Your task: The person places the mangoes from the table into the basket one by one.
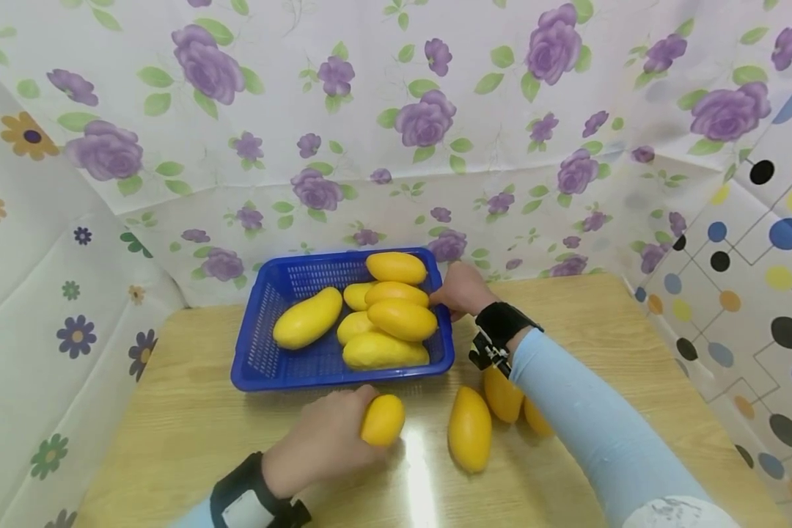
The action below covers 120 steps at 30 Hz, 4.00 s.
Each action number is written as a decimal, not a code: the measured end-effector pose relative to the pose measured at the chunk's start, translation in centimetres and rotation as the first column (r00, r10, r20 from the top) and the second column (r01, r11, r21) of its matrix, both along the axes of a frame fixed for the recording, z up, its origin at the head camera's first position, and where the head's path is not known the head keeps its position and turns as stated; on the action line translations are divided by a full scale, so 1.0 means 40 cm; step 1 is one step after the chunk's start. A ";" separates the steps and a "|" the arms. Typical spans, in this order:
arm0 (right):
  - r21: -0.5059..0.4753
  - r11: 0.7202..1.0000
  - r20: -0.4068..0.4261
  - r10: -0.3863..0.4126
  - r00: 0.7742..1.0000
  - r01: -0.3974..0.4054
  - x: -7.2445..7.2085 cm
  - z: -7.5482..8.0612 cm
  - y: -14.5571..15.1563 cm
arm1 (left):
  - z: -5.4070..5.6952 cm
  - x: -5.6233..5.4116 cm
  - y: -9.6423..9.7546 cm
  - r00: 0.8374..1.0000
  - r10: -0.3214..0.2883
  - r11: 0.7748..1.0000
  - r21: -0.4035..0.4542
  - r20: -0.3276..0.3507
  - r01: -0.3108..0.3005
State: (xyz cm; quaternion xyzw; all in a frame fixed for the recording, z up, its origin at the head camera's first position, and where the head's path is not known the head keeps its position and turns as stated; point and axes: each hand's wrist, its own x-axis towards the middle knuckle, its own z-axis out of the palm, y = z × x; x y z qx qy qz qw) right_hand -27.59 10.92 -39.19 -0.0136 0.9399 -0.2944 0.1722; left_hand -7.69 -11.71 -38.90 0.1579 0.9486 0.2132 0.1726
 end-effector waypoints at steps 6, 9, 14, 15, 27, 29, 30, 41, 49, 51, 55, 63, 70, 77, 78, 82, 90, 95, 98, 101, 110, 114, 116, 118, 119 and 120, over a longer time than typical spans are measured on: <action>0.018 1.000 0.000 0.005 1.000 -0.005 -0.003 -0.003 -0.002 | 0.082 -0.018 -0.034 0.996 0.075 0.997 -0.020 -0.058 -0.076; 0.025 1.000 -0.003 0.004 1.000 -0.004 -0.002 -0.001 -0.001 | 0.108 -0.043 -0.061 0.982 0.150 0.987 -0.040 -0.112 -0.155; 0.025 1.000 0.004 -0.003 1.000 0.003 0.003 0.001 0.000 | 0.111 -0.091 -0.120 0.947 0.232 0.963 -0.082 -0.221 -0.255; 0.020 1.000 0.005 -0.006 1.000 0.006 0.004 0.000 0.000 | 0.106 -0.099 -0.131 0.940 0.240 0.960 -0.086 -0.243 -0.268; -0.022 0.999 0.018 -0.029 0.999 0.029 0.001 -0.001 0.000 | 0.057 -0.168 -0.186 0.908 0.296 0.937 -0.093 -0.295 -0.335; -0.025 0.999 0.023 -0.037 0.999 0.037 0.001 -0.002 0.001 | 0.050 -0.180 -0.188 0.912 0.297 0.936 -0.105 -0.282 -0.337; -0.023 0.999 0.023 -0.038 0.999 0.039 0.001 -0.002 0.002 | 0.045 -0.187 -0.188 0.915 0.296 0.935 -0.112 -0.276 -0.336; -0.023 1.000 0.020 -0.020 1.000 0.021 0.005 0.006 -0.001 | -0.001 -0.222 -0.190 0.944 0.291 0.932 -0.176 -0.156 -0.316; -0.031 0.999 0.018 -0.020 1.000 0.021 0.004 0.002 0.003 | -0.012 -0.229 -0.184 0.938 0.331 0.919 -0.191 -0.102 -0.345; -0.035 0.999 0.017 -0.022 1.000 0.023 0.003 0.000 0.003 | -0.014 -0.228 -0.182 0.938 0.333 0.917 -0.199 -0.095 -0.346; -0.040 0.999 0.015 -0.025 1.000 0.026 0.002 -0.003 0.004 | -0.014 -0.228 -0.181 0.937 0.336 0.914 -0.205 -0.094 -0.349; -0.044 0.999 0.022 -0.025 0.999 0.026 0.002 -0.002 0.004 | 0.000 -0.217 -0.178 0.937 0.325 0.913 -0.217 -0.127 -0.346; -0.042 0.999 0.017 -0.016 1.000 0.017 0.005 0.003 0.004 | 0.018 -0.179 -0.146 0.919 0.302 0.934 -0.115 -0.254 -0.339; -0.008 1.000 -0.004 0.006 1.000 -0.006 0.008 0.008 0.002 | 0.026 -0.130 -0.080 0.872 0.270 0.956 0.008 -0.407 -0.293; -0.002 1.000 -0.004 0.007 1.000 -0.007 0.007 0.008 0.001 | 0.026 -0.122 -0.069 0.866 0.256 0.961 0.020 -0.430 -0.275; -0.001 1.000 -0.003 0.009 1.000 -0.009 0.006 0.007 0.000 | 0.032 -0.091 -0.025 0.841 0.193 0.979 0.043 -0.505 -0.198; -0.026 1.000 0.010 -0.001 1.000 0.002 0.005 0.003 0.006 | 0.042 -0.038 0.080 0.848 0.058 0.998 0.033 -0.527 -0.048; -0.028 1.000 -0.006 0.008 1.000 -0.008 0.006 -0.001 0.003 | 0.038 -0.007 0.132 0.909 -0.012 0.997 0.070 -0.417 0.045; -0.025 1.000 -0.017 0.017 1.000 -0.018 0.009 0.003 0.000 | 0.025 0.001 0.156 0.926 -0.044 0.994 0.072 -0.376 0.077; -0.027 0.999 -0.023 0.023 0.999 -0.023 0.011 0.007 -0.001 | 0.005 0.004 0.180 0.952 -0.059 0.994 0.069 -0.300 0.083; -0.033 0.999 -0.018 0.024 1.000 -0.025 0.008 0.006 0.002 | -0.071 -0.011 0.234 0.991 -0.064 0.997 0.045 -0.116 0.069; -0.026 0.999 -0.010 0.023 1.000 -0.023 0.005 0.006 0.004 | -0.106 -0.022 0.261 0.995 -0.054 0.998 0.023 -0.086 0.056; -0.023 1.000 -0.007 0.021 1.000 -0.021 0.005 0.006 0.005 | -0.120 -0.026 0.273 0.994 -0.057 0.998 0.007 -0.093 0.058; -0.022 1.000 -0.003 0.018 1.000 -0.018 0.005 0.005 0.005 | -0.131 -0.029 0.285 0.993 -0.065 0.998 -0.013 -0.103 0.064; -0.021 1.000 -0.002 0.018 1.000 -0.018 0.005 0.004 0.005 | -0.135 -0.031 0.292 0.992 -0.071 0.997 -0.024 -0.108 0.069; -0.020 1.000 -0.002 0.018 1.000 -0.018 0.005 0.004 0.004 | -0.140 -0.033 0.298 0.991 -0.076 0.997 -0.039 -0.110 0.073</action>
